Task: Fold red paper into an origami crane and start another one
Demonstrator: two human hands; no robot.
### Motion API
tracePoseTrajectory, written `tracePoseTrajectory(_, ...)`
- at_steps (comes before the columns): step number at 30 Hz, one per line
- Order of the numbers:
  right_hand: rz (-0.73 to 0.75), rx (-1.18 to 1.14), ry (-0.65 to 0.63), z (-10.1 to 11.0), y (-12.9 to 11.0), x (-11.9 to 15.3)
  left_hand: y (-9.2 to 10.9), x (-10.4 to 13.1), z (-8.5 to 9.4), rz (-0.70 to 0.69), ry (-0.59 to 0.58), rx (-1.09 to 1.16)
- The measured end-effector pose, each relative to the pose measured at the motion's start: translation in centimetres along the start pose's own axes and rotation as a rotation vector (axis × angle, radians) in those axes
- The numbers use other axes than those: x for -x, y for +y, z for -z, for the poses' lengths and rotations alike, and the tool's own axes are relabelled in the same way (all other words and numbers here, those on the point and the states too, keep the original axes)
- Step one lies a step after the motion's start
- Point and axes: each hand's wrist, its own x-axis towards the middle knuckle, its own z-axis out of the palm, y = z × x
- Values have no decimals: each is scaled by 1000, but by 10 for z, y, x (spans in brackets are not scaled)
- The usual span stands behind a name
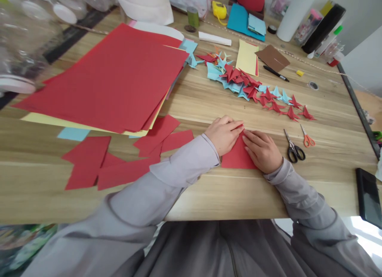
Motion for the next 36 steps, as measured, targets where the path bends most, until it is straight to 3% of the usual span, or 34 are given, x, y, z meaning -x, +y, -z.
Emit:
tracePoseTrajectory(8, 39, -12, 64, -1, 3, 0, -2, 1, -1, -17, 24, -2)
tracePoseTrajectory(26, 52, 8, 69, -2, 1, 1, 1, 1, 1, 27, 26, -30)
tracePoseTrajectory(36, 43, 4, 68, -3, 0, 0, 5, 0, 5, -8, -36, -87)
